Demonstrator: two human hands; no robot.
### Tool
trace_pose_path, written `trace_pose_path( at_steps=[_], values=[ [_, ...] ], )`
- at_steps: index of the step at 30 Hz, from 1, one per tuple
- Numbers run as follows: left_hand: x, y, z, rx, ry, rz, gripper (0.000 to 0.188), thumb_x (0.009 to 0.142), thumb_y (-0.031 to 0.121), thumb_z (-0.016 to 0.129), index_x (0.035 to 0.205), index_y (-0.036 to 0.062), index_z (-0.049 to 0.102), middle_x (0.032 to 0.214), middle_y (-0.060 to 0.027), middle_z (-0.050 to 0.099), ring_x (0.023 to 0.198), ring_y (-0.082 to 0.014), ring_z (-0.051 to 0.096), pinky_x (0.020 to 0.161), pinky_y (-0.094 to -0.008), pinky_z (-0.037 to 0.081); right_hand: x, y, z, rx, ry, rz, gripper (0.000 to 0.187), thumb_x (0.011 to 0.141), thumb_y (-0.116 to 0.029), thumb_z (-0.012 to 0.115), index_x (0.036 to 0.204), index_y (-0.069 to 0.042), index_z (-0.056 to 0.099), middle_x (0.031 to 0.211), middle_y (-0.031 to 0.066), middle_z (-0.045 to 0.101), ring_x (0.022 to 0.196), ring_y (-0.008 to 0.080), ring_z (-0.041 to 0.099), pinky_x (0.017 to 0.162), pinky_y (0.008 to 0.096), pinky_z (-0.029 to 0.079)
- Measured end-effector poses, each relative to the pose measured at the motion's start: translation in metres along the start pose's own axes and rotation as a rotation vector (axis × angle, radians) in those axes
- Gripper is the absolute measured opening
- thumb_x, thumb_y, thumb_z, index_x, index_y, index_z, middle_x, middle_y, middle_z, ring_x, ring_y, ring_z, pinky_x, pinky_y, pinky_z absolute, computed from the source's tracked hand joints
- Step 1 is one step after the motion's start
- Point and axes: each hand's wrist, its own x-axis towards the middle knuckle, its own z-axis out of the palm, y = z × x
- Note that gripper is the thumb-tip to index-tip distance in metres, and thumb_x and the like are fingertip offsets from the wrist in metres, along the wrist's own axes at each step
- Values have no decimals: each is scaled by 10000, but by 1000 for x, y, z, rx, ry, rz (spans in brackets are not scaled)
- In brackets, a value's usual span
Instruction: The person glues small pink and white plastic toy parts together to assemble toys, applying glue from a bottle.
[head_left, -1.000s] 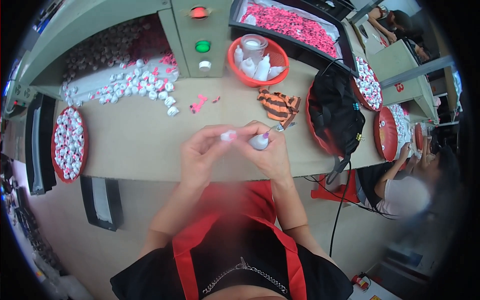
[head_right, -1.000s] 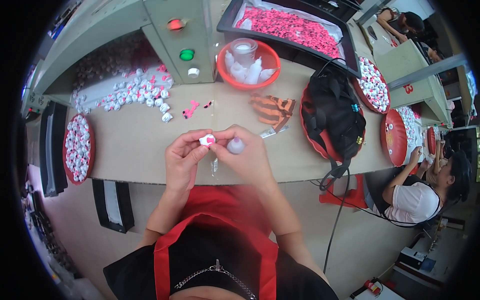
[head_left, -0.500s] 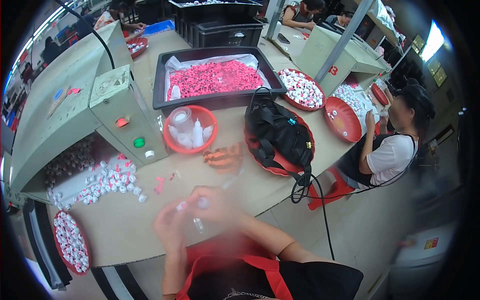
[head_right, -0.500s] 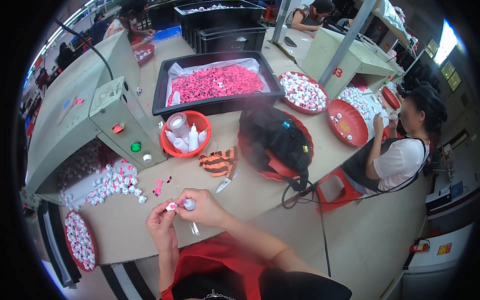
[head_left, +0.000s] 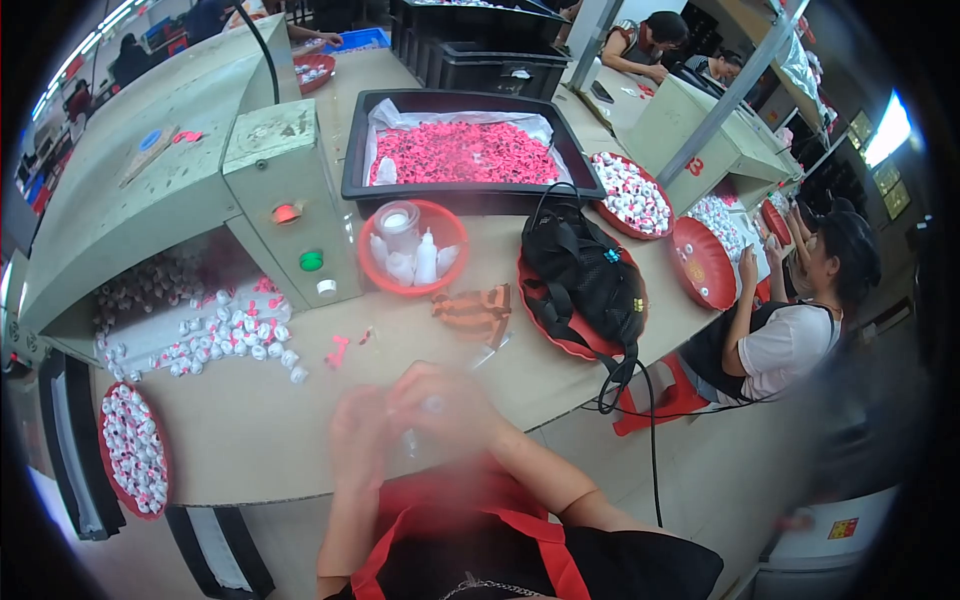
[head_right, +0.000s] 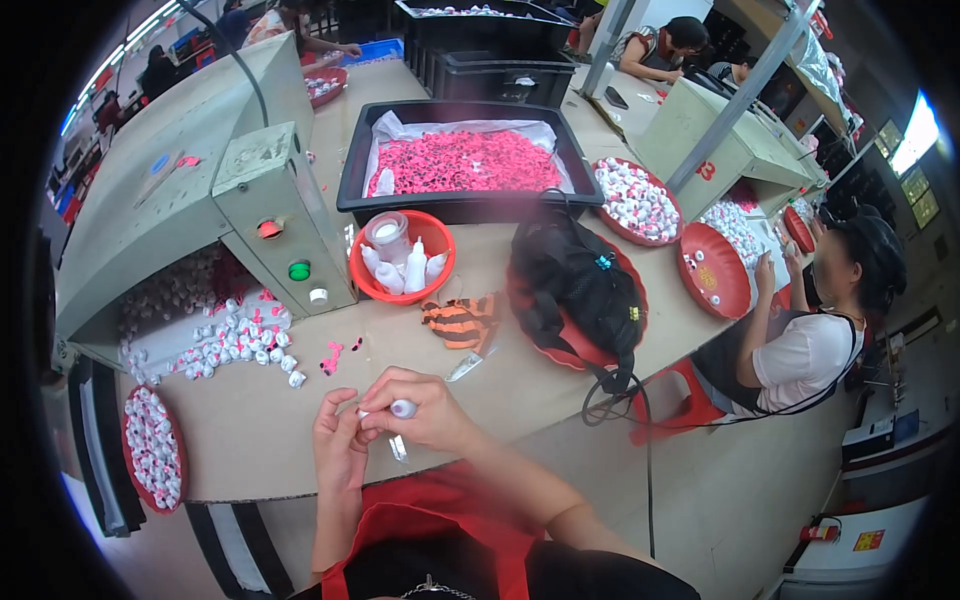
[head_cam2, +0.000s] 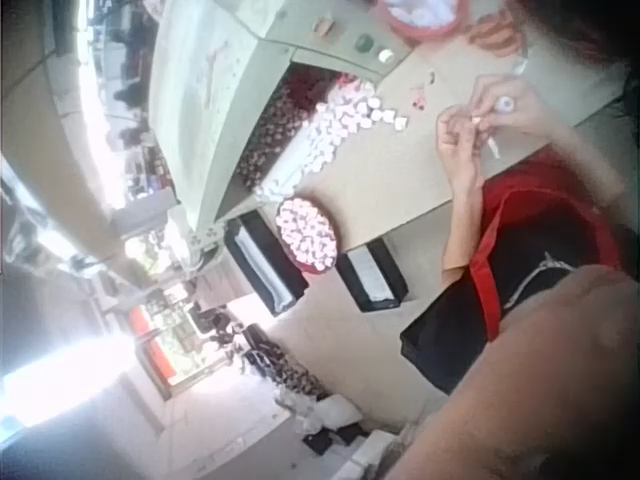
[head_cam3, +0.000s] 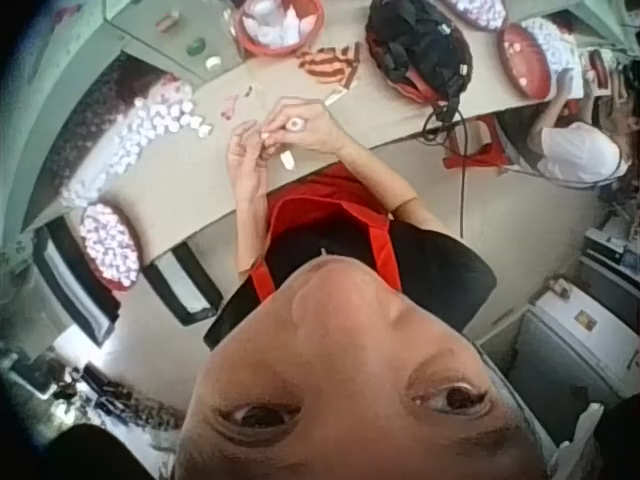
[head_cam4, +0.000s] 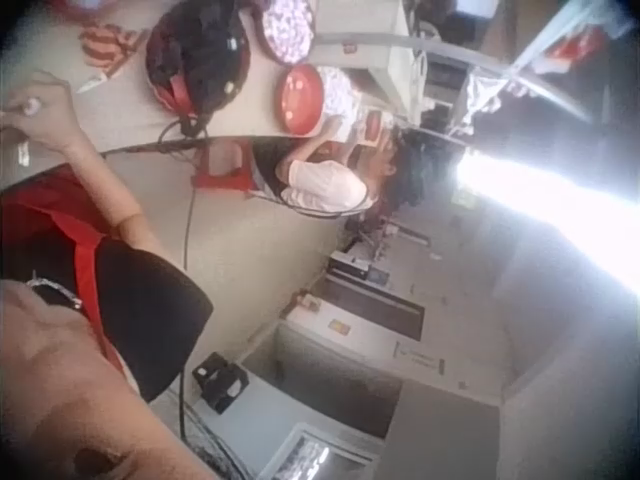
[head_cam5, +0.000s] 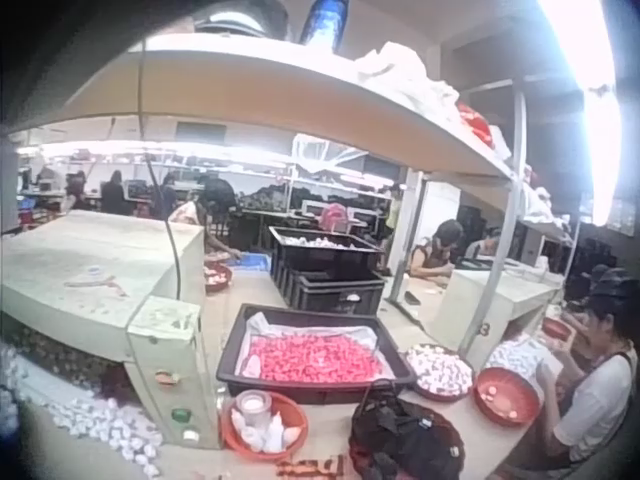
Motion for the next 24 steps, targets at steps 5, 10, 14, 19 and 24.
trace_pose_path(
  at_steps=[5,10,14,19,24],
  values=[
    [-9,-2,-9,506,-44,367,183,771,-50,611,933,-23,531,796,-121,618,634,-159,617,570,-211,512,-3,-1,8,459,-9,174,138,769,-15,661,893,8,605,858,71,595,766,136,598,644,242,486],
    [-10,1,-5,437,28,372,141,782,-53,596,907,-29,535,769,-123,622,607,-160,624,534,-209,505,0,-9,20,662,27,457,114,800,-12,631,894,25,579,839,65,571,722,125,586,614,238,493],
    [-12,6,0,439,43,360,132,789,-38,598,905,-29,535,781,-127,626,613,-164,627,535,-210,504,1,-10,27,758,74,469,88,815,-14,613,882,29,576,833,59,563,681,113,585,582,225,504],
    [-14,8,3,434,31,382,139,796,-36,595,919,-24,533,788,-128,628,625,-164,630,546,-212,505,-5,3,27,702,51,427,109,817,-7,607,916,31,582,837,60,560,700,115,594,584,211,503],
    [-16,10,-2,483,78,386,125,781,-39,610,891,-44,551,761,-121,618,638,-154,597,569,-249,486,0,-2,35,668,80,549,86,803,13,615,881,31,583,835,64,558,678,114,586,569,208,495]
  ],
)
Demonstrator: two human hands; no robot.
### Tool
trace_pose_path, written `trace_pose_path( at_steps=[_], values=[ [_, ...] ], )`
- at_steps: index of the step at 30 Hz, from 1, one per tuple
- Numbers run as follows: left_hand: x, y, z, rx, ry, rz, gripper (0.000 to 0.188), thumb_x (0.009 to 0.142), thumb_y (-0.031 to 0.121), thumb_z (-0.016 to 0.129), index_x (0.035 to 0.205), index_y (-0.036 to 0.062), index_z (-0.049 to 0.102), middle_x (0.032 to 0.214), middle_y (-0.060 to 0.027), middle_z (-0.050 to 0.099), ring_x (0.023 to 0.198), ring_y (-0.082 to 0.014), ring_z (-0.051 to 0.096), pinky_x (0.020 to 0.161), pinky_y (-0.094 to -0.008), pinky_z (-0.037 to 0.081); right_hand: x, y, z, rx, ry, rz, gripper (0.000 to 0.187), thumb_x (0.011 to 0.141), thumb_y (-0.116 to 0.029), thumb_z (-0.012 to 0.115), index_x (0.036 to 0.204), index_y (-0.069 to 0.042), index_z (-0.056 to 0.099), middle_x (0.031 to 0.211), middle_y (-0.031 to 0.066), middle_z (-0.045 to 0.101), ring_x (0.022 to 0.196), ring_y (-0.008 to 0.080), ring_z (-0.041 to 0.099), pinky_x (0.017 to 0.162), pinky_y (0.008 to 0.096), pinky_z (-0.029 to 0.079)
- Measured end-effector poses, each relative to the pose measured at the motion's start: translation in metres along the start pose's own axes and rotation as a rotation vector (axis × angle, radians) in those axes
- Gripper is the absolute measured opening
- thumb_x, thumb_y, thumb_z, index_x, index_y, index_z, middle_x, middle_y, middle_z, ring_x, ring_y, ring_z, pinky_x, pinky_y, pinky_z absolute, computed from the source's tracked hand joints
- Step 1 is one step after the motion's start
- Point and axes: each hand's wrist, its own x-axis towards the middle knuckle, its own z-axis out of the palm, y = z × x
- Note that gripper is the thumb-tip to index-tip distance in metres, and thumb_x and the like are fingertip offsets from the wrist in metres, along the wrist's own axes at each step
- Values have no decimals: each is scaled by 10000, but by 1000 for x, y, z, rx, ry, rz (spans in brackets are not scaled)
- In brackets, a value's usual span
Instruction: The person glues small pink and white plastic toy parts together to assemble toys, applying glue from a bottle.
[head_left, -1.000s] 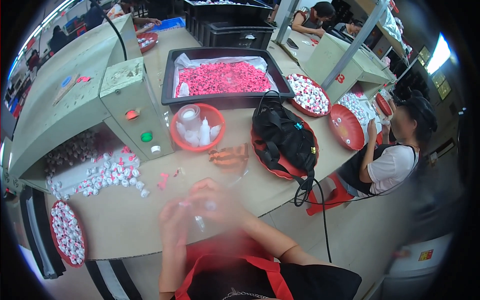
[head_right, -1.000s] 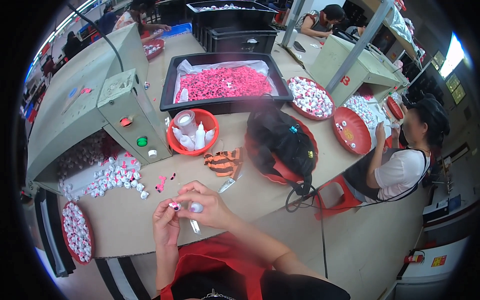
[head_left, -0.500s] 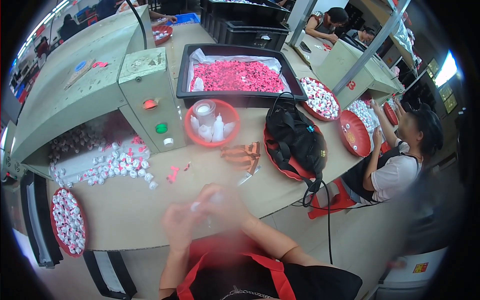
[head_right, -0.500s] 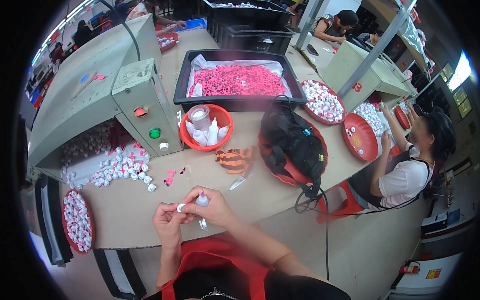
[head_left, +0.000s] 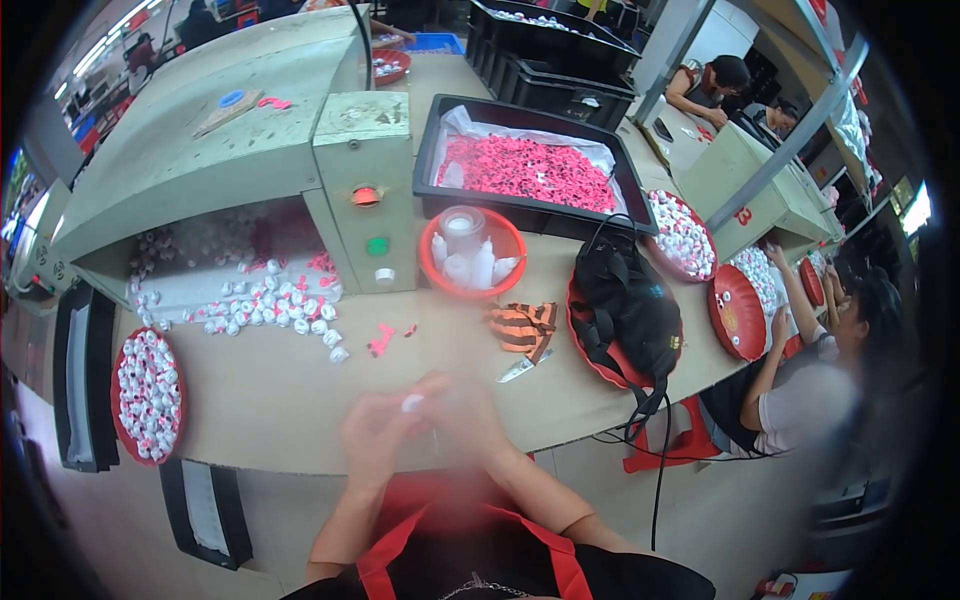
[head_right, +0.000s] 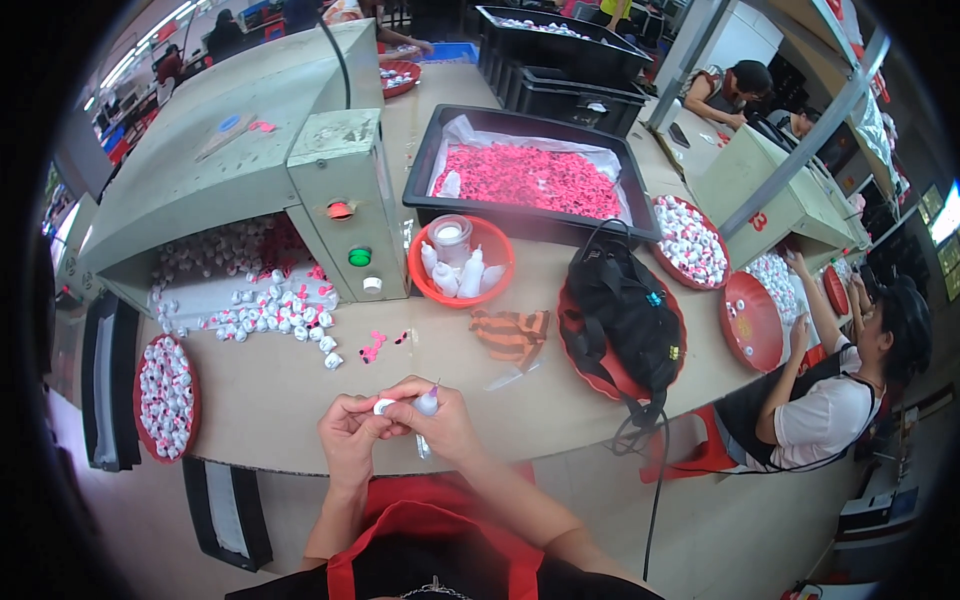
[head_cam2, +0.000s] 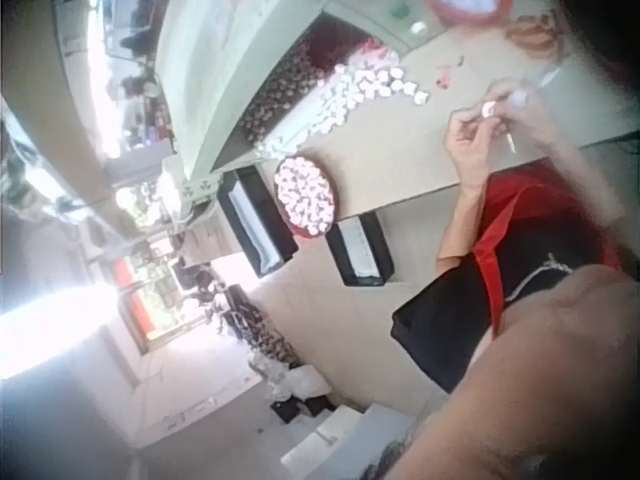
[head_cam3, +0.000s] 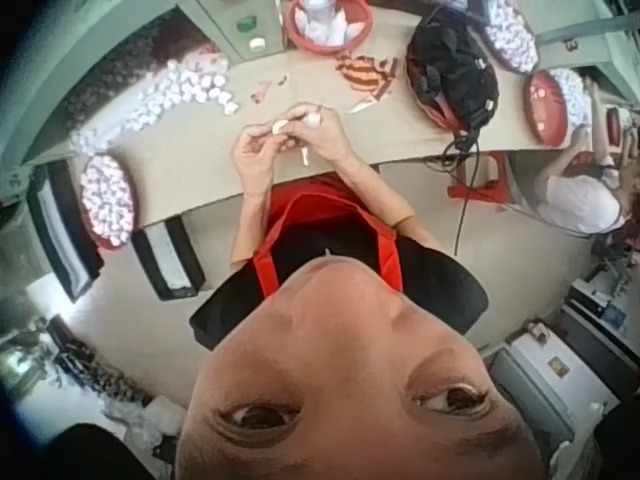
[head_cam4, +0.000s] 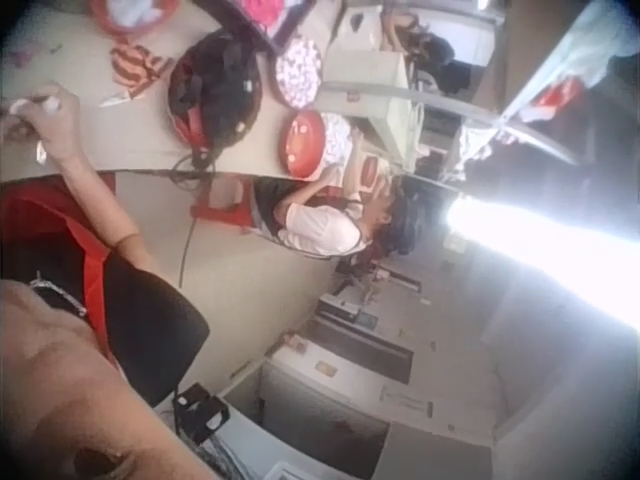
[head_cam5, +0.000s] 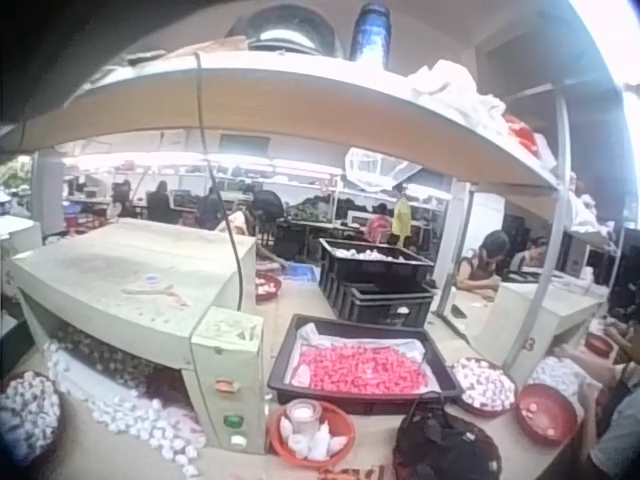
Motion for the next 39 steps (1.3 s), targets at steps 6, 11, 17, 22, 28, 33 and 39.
trace_pose_path(
  at_steps=[6,11,17,22,28,33,39],
  values=[
    [1,4,-6,-66,22,-100,170,790,-53,595,946,-29,533,798,-119,626,669,-160,634,564,-215,506,4,7,-1,5,-85,-34,107,821,2,590,922,35,582,878,84,583,726,135,609,626,232,531],
    [2,-20,-30,42,71,28,138,800,-73,573,930,-37,545,851,-125,623,732,-166,627,624,-252,518,10,3,26,-22,-3,-21,83,817,-11,585,890,29,587,831,94,592,703,133,596,616,246,523],
    [-6,-7,-31,-220,100,-66,120,810,-27,594,921,-44,550,877,-129,622,775,-156,621,685,-269,514,17,38,19,33,-17,-136,92,759,18,607,793,-1,524,856,117,570,703,169,574,603,266,486],
    [-10,-2,-68,-66,92,-60,154,801,57,643,929,-17,601,863,-95,633,807,-143,604,714,-278,491,25,67,29,-99,-43,-167,73,828,-36,587,863,-26,523,884,123,573,645,159,559,548,250,480],
    [28,86,-252,1106,1049,448,142,775,131,624,902,69,634,830,-122,638,755,-245,620,660,-328,468,21,42,47,-243,130,-17,143,830,-65,574,933,35,568,860,116,613,619,117,560,543,221,453],
    [48,105,-290,1679,1046,582,219,734,141,661,947,93,654,948,-142,591,837,-283,589,703,-380,468,24,33,27,-302,113,-76,185,848,-127,581,942,31,563,831,123,606,603,132,554,498,241,444],
    [115,7,-184,1405,492,506,241,725,28,616,962,74,612,940,-133,554,852,-320,568,725,-375,467,6,38,19,-338,66,-31,169,832,-102,599,934,30,571,798,104,605,604,120,556,510,232,448]
  ],
)
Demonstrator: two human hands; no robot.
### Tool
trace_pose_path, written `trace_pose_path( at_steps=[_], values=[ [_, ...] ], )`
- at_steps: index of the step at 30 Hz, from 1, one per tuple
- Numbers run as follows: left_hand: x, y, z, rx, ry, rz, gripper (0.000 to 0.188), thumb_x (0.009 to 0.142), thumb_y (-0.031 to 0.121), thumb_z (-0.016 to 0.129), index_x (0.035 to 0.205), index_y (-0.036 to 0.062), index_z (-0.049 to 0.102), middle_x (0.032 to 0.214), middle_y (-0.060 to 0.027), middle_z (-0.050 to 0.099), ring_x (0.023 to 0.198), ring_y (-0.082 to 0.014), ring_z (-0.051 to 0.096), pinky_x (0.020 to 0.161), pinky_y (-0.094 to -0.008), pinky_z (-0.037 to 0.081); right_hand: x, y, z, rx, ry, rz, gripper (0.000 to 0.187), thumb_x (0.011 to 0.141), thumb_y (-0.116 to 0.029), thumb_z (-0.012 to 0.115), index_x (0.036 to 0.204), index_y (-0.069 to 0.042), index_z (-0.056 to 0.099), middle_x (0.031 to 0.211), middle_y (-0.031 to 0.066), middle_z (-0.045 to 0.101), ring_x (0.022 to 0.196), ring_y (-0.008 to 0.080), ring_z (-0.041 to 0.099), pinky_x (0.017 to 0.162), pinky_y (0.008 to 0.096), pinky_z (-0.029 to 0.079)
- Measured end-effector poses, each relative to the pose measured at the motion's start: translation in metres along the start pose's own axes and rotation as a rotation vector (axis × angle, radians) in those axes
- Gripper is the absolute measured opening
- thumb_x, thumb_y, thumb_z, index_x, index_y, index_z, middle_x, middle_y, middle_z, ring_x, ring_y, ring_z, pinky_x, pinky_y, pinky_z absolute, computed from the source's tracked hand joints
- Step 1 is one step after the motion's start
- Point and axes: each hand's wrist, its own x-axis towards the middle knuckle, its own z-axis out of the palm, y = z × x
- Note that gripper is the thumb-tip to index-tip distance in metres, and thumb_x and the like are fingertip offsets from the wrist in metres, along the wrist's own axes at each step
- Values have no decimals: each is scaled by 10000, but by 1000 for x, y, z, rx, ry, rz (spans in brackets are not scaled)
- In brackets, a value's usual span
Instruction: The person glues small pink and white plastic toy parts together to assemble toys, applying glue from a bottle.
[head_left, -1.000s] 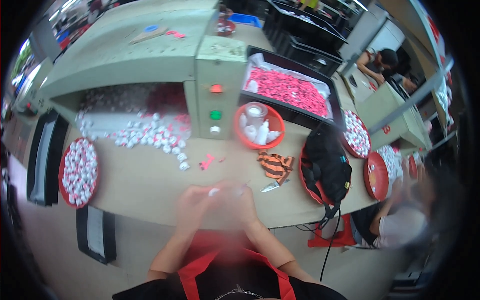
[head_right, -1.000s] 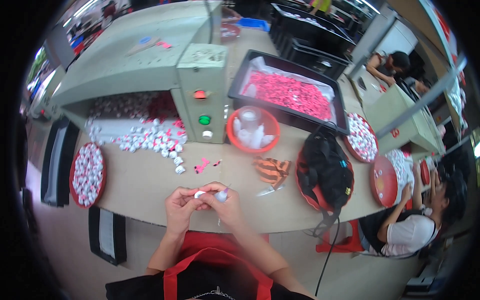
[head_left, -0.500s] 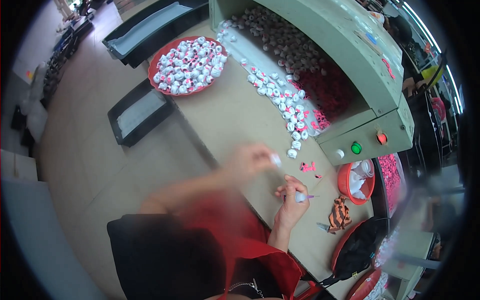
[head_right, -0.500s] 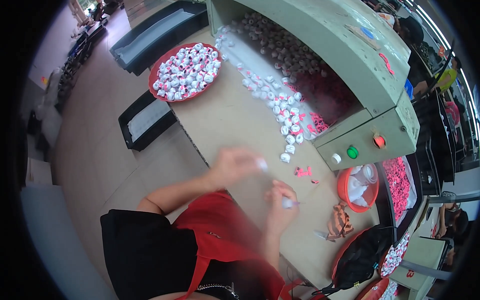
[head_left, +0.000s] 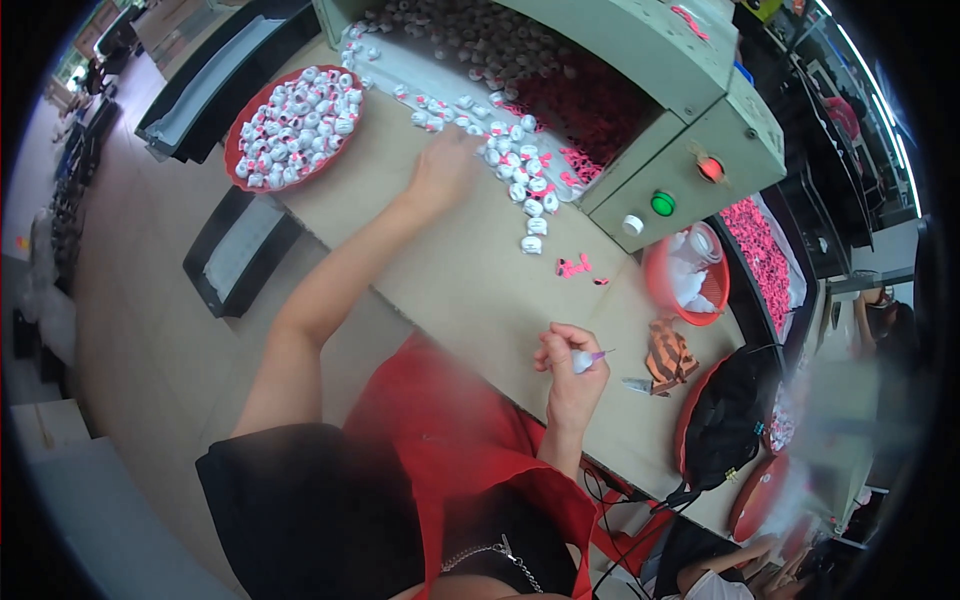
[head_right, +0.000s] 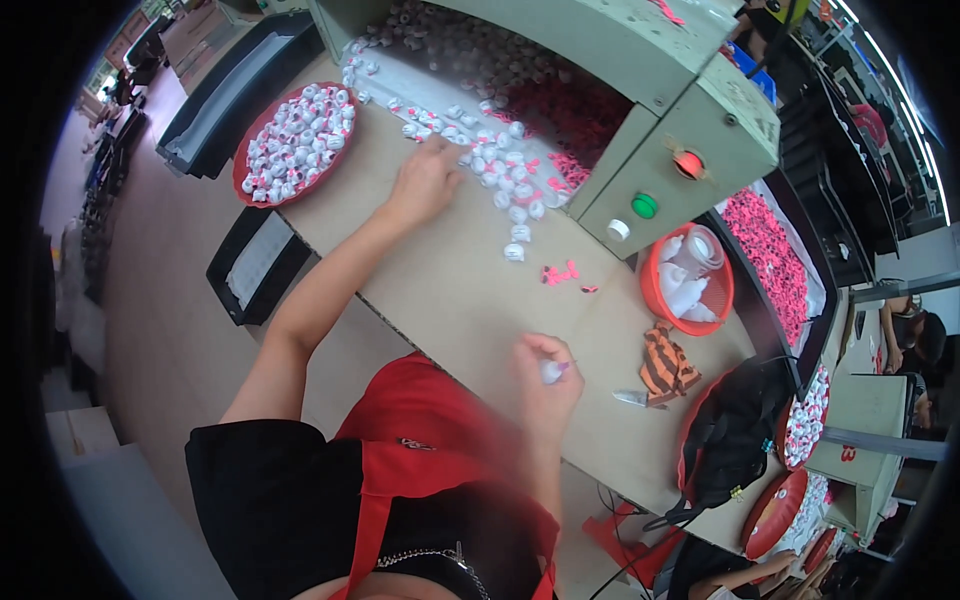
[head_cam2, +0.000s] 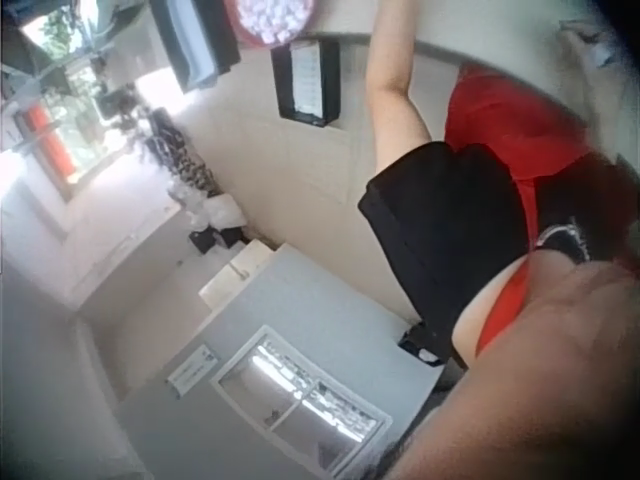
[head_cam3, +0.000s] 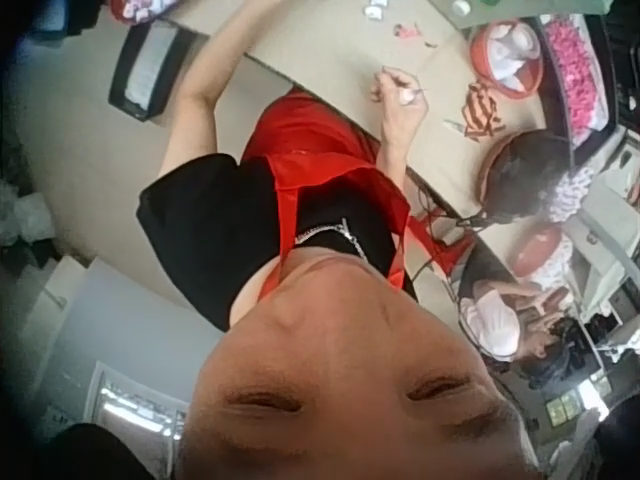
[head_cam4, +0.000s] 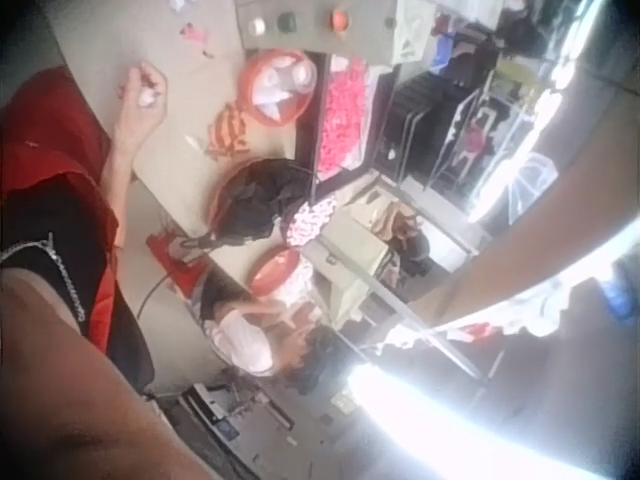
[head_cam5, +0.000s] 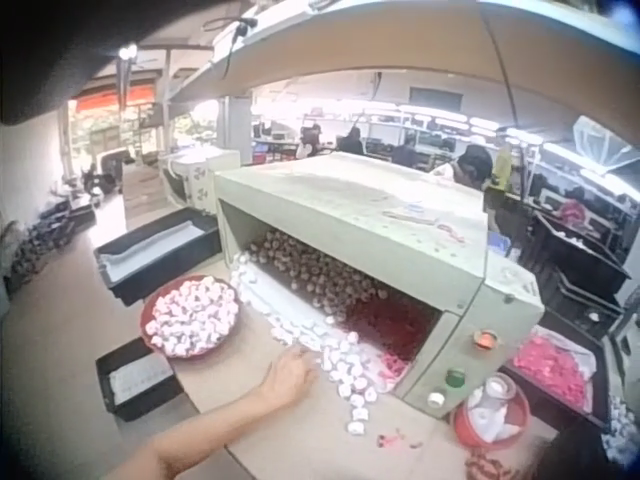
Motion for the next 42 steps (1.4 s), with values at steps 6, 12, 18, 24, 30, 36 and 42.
trace_pose_path(
  at_steps=[6,12,18,24,30,36,42],
  values=[
    [4,-14,31,26,5,1,241,699,52,653,932,77,597,866,-122,558,735,-307,584,626,-391,469,-8,-16,-28,147,173,90,149,813,-66,613,922,29,580,747,77,597,584,102,550,516,212,441],
    [-5,26,2,-474,-142,-371,297,748,122,659,1031,67,588,880,-117,615,784,-218,604,670,-347,474,-11,-33,-37,-114,-22,-81,349,757,19,615,1079,-32,491,838,-1,500,708,42,452,607,183,381],
    [-66,158,-35,-1537,-529,-686,272,807,-32,566,1078,-20,548,985,-109,619,862,-163,614,710,-252,511,12,1,-62,-158,22,-278,442,772,64,569,1162,-24,380,882,57,550,780,118,561,656,233,461],
    [-81,195,-30,-1407,-666,-593,255,806,-29,575,1060,-41,553,986,-123,622,868,-177,617,740,-272,510,3,-40,-86,183,206,-226,325,780,5,566,1077,0,432,908,162,611,614,134,569,548,218,450],
    [-87,200,-35,-1482,-688,-630,269,805,-61,554,1073,-48,542,995,-122,618,911,-176,604,818,-291,491,-16,-44,-75,241,364,-295,301,770,-143,593,1013,5,497,807,78,551,531,81,474,475,184,351],
    [-78,185,-37,-1465,-476,-676,344,784,-91,559,1119,-48,496,1008,-127,608,921,-171,600,814,-278,491,-18,-49,-59,45,498,-553,306,725,-135,603,980,12,520,882,66,523,739,115,511,647,217,411],
    [-66,193,-50,-1468,-299,-523,312,770,-116,565,1071,-54,508,1015,-134,599,928,-183,598,803,-267,490,-30,-77,-40,-359,275,-778,254,665,28,593,917,28,563,791,149,626,655,197,623,588,280,491]
  ],
)
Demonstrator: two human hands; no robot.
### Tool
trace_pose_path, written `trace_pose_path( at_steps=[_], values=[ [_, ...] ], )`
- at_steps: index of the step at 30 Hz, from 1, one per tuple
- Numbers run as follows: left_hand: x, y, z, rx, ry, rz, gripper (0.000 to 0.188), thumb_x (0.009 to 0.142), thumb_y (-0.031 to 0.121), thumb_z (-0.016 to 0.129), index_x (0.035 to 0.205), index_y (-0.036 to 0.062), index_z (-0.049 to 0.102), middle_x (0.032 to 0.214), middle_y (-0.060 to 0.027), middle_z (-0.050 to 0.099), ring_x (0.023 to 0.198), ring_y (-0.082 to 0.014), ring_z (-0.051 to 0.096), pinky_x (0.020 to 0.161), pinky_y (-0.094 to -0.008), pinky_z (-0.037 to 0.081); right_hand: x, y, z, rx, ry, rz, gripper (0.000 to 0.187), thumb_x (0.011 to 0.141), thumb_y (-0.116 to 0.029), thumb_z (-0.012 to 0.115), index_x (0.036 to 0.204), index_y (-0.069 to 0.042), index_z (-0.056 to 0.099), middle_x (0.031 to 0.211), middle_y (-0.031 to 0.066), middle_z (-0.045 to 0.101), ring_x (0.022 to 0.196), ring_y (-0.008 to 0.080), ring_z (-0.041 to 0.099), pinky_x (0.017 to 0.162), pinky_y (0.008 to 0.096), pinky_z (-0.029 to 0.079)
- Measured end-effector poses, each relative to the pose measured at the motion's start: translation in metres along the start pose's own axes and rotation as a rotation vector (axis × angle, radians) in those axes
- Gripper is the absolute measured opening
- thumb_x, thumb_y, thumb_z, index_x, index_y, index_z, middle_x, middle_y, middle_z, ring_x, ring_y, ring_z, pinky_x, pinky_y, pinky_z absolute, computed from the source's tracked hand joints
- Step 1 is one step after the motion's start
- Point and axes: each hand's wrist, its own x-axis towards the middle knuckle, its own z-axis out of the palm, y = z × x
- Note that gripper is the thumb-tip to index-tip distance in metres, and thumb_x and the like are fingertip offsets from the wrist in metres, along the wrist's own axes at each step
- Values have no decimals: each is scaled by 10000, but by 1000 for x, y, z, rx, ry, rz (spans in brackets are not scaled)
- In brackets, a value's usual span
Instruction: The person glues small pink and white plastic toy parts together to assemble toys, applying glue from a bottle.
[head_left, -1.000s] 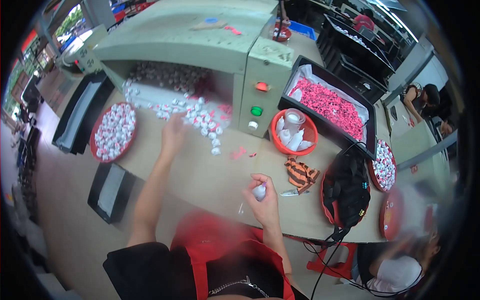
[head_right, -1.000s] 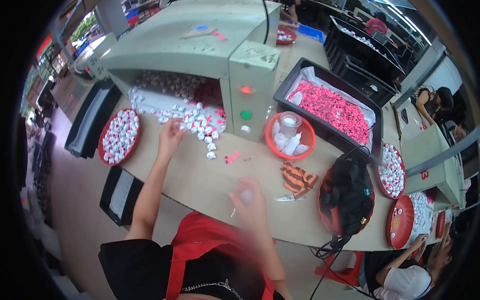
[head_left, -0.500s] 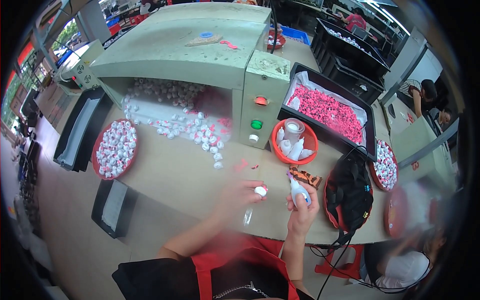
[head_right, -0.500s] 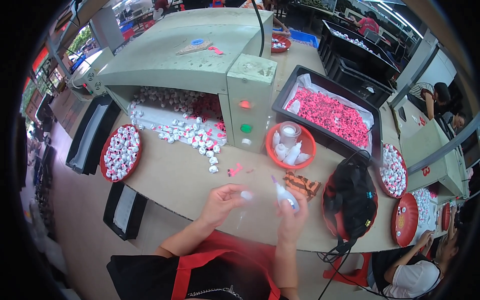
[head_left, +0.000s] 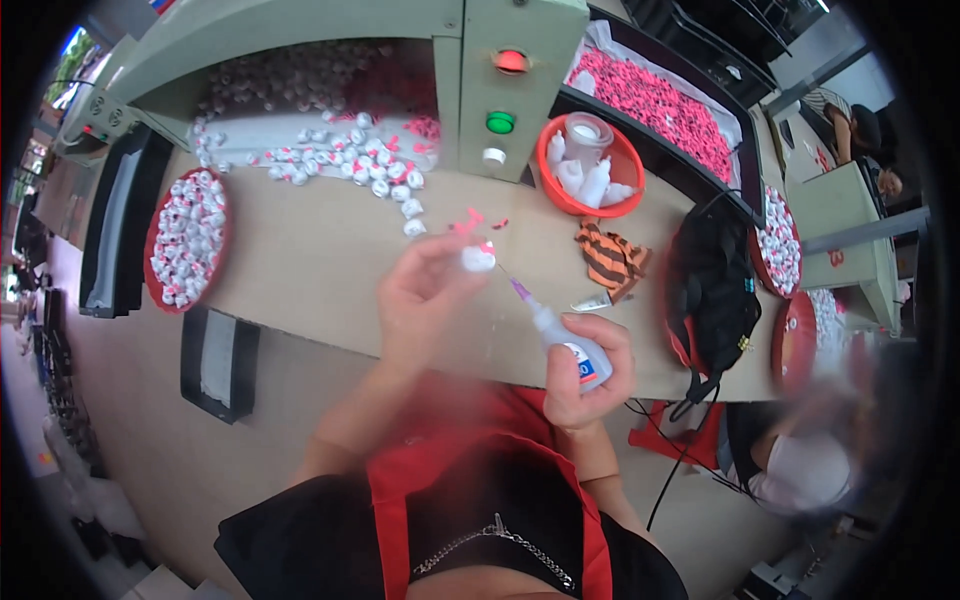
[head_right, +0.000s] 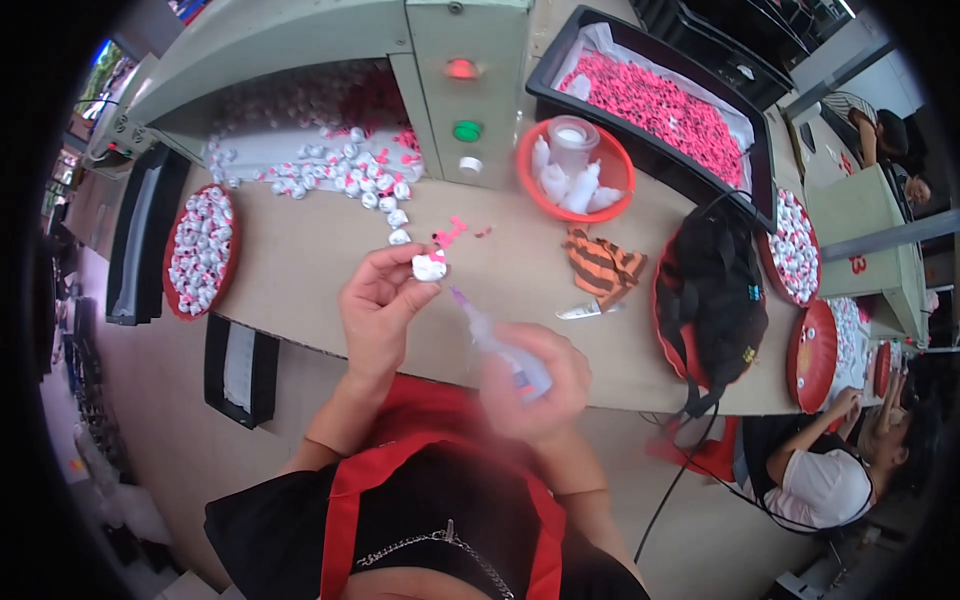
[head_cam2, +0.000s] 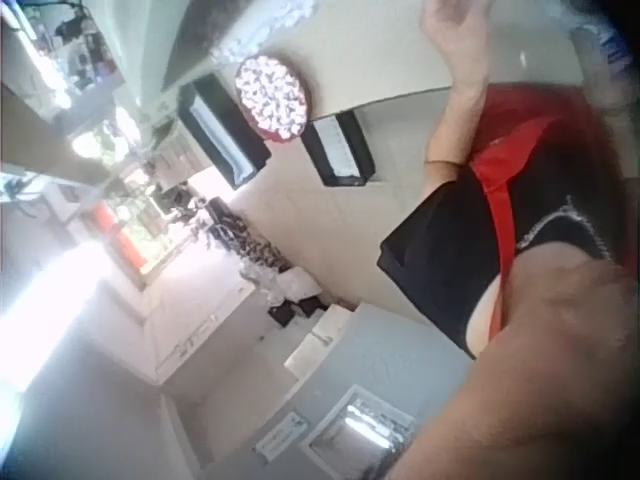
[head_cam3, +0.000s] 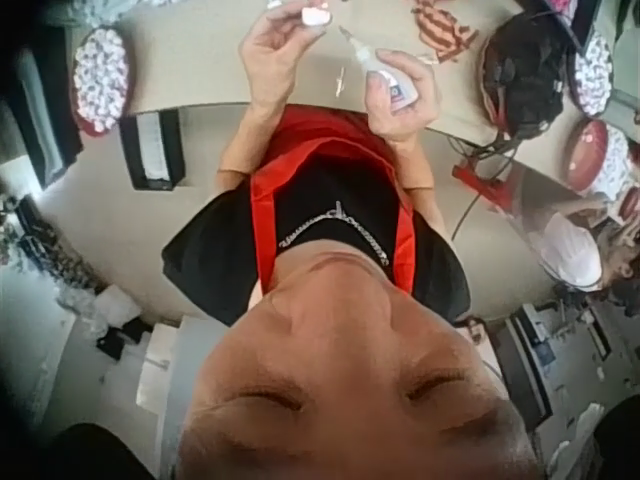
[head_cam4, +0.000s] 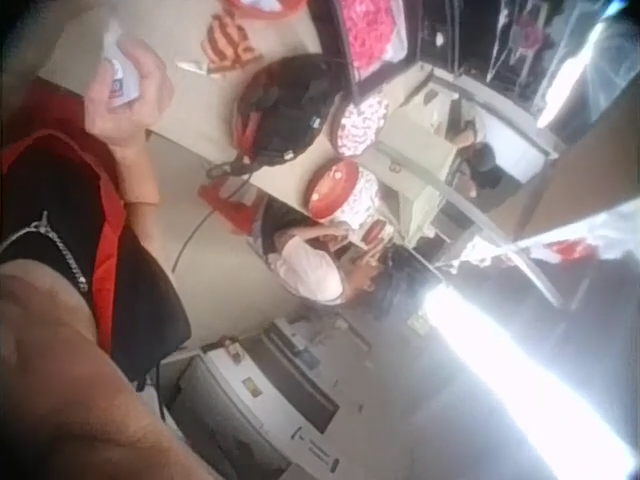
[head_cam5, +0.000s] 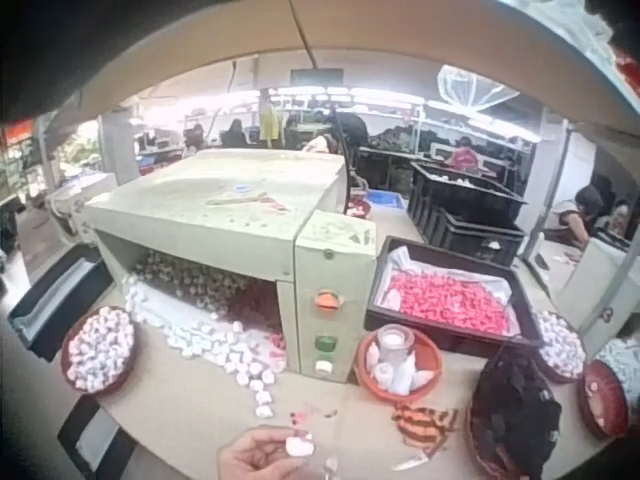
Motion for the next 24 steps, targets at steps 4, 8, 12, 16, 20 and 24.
trace_pose_path(
  at_steps=[4,8,12,16,20,24],
  values=[
    [1,-4,0,8,-43,29,308,770,-116,569,1067,-63,508,1026,-142,588,932,-188,592,799,-267,492,4,-1,2,-51,-45,-23,246,646,44,598,890,26,571,719,142,624,570,224,622,527,285,491],
    [-3,-3,3,35,-70,36,306,769,-119,570,1064,-67,507,1046,-146,576,940,-186,585,797,-268,496,2,-2,1,-74,-77,-56,240,641,45,601,879,25,572,726,140,621,578,228,620,534,285,491],
    [-8,-1,4,61,-65,45,301,768,-123,566,1059,-68,509,1056,-150,570,948,-182,580,796,-266,496,-1,-1,0,-91,-69,-71,226,641,44,609,864,21,577,727,136,623,579,232,620,530,288,490],
    [-9,-1,5,68,-72,55,293,767,-136,552,1050,-69,516,1080,-152,552,948,-178,576,791,-263,498,-2,0,-1,-85,-56,-56,222,641,44,610,860,22,578,735,135,626,584,237,622,534,290,492],
    [-8,-2,4,93,-101,71,295,762,-150,542,1047,-72,527,1095,-148,540,948,-177,574,787,-262,499,-1,0,-1,-47,-101,-51,218,645,42,610,859,20,578,745,127,630,592,234,626,537,292,496],
    [-6,-5,2,125,-112,96,306,757,-158,539,1051,-74,531,1091,-145,540,951,-176,574,792,-261,499,-3,1,-5,-30,-131,-9,209,647,41,609,853,15,579,749,123,632,594,231,628,540,292,499]
  ],
)
